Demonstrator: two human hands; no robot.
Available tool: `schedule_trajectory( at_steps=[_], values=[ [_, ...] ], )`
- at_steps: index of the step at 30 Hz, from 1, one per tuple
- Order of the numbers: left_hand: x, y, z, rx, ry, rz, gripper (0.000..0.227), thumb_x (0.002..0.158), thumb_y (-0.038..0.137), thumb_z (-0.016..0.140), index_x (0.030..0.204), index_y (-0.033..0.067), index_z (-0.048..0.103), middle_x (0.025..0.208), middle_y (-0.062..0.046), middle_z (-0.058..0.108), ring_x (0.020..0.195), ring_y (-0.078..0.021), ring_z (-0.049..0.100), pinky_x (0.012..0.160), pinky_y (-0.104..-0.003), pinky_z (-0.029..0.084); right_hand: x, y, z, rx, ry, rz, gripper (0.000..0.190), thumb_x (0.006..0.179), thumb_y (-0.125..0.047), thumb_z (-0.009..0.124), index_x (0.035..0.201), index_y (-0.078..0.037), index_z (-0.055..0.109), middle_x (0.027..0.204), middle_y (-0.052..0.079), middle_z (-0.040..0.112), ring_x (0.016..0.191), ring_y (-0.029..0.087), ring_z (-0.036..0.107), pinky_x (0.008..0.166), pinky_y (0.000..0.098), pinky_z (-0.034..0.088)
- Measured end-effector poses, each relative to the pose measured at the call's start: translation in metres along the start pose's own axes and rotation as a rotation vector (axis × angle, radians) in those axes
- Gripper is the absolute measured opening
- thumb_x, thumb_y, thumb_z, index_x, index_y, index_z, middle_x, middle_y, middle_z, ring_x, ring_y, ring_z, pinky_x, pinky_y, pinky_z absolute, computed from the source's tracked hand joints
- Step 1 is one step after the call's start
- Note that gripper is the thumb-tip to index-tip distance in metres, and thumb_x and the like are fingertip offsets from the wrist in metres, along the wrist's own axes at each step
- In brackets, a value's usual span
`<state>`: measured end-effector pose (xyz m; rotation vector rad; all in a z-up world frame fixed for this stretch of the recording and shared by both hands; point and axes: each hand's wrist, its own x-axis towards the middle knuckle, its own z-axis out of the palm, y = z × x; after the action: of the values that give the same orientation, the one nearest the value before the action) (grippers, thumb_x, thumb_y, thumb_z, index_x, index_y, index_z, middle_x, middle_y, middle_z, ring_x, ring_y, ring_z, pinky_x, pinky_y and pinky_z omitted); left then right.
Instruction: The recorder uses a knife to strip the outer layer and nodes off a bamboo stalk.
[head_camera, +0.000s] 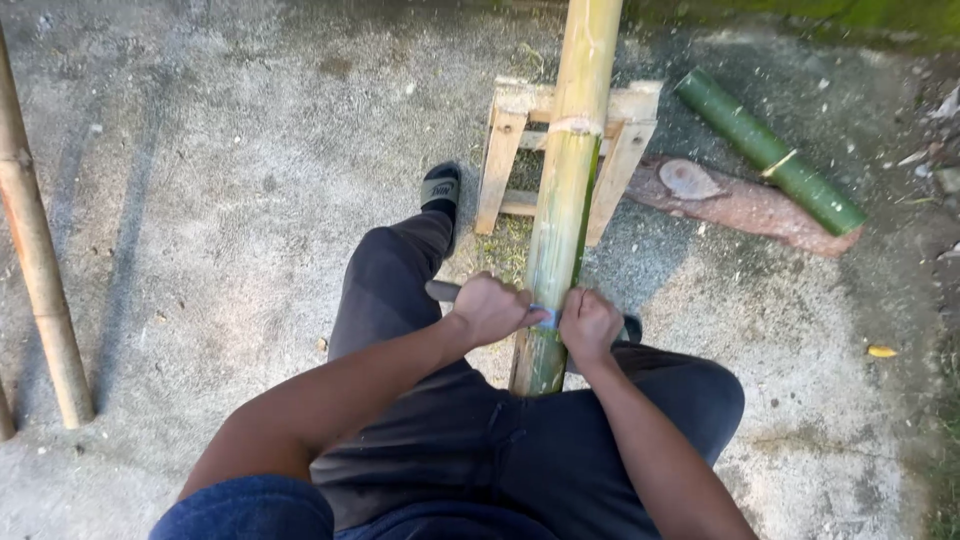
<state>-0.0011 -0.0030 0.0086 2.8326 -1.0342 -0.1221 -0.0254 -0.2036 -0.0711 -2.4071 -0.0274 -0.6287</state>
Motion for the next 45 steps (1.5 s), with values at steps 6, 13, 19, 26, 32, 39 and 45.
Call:
schedule_trajectory(
  at_steps=[6,13,19,26,32,39,45],
  values=[
    [0.014,-0.006,-0.004,-0.004,0.0,-0.03,0.061,0.101,0.061,0.048,0.074,0.0103,0.069,0.057,-0.006,0.067,0.047,-0.022,0.066,0.046,-0.038,0.051,0.028,-0.007,0.003,0.072,-0.048,0.138,0.042,0.099,-0.015,0.057,0.06,-0.001,0.058,0.063,0.022,0.06,0.049,0.038,0.058,0.052,0.047,0.046],
    [0.013,-0.005,0.003,0.003,0.028,0.004,0.06,0.1,0.061,0.049,0.073,0.0111,0.07,0.059,-0.008,0.068,0.05,-0.0234,0.067,0.049,-0.039,0.052,0.024,-0.011,-0.001,0.051,-0.048,0.141,0.035,0.094,-0.016,0.058,0.062,-0.001,0.062,0.062,0.024,0.059,0.051,0.04,0.06,0.052,0.049,0.047],
    [0.009,-0.001,-0.006,0.037,-0.011,0.007,0.059,0.1,0.06,0.048,0.075,0.0107,0.07,0.06,-0.008,0.069,0.052,-0.0235,0.068,0.051,-0.039,0.053,0.016,-0.008,0.0,0.023,-0.057,0.144,0.039,0.096,-0.016,0.058,0.059,-0.001,0.06,0.062,0.024,0.059,0.05,0.04,0.059,0.052,0.0498,0.046],
    [-0.003,0.005,0.001,-0.011,-0.039,-0.018,0.059,0.102,0.059,0.047,0.076,0.0106,0.069,0.06,-0.007,0.069,0.051,-0.0228,0.068,0.05,-0.039,0.052,0.009,-0.013,-0.008,0.067,-0.048,0.069,0.04,0.097,-0.014,0.057,0.06,-0.001,0.058,0.059,0.021,0.057,0.047,0.036,0.057,0.05,0.046,0.046],
    [0.017,-0.013,0.0,0.018,0.026,-0.031,0.06,0.101,0.061,0.047,0.075,0.0108,0.068,0.058,-0.006,0.067,0.048,-0.0212,0.065,0.046,-0.039,0.05,0.032,0.001,0.011,0.04,-0.065,0.082,0.045,0.098,-0.014,0.059,0.054,-0.003,0.057,0.052,0.018,0.056,0.041,0.033,0.054,0.047,0.0448,0.043],
    [-0.006,-0.01,0.005,-0.003,-0.008,-0.014,0.061,0.102,0.061,0.047,0.074,0.0106,0.068,0.057,-0.004,0.065,0.045,-0.02,0.064,0.046,-0.039,0.049,0.011,-0.01,0.002,-0.002,-0.096,0.027,0.044,0.098,-0.017,0.058,0.056,-0.003,0.058,0.055,0.019,0.057,0.042,0.033,0.055,0.047,0.0469,0.043],
    [-0.007,-0.006,0.014,-0.047,0.044,-0.056,0.056,0.1,0.058,0.048,0.077,0.0113,0.069,0.06,-0.006,0.068,0.048,-0.0215,0.066,0.045,-0.039,0.05,0.032,-0.022,-0.004,-0.015,-0.05,-0.023,0.044,0.1,-0.017,0.057,0.058,-0.003,0.058,0.058,0.019,0.059,0.046,0.035,0.056,0.049,0.0466,0.044]
  ],
)
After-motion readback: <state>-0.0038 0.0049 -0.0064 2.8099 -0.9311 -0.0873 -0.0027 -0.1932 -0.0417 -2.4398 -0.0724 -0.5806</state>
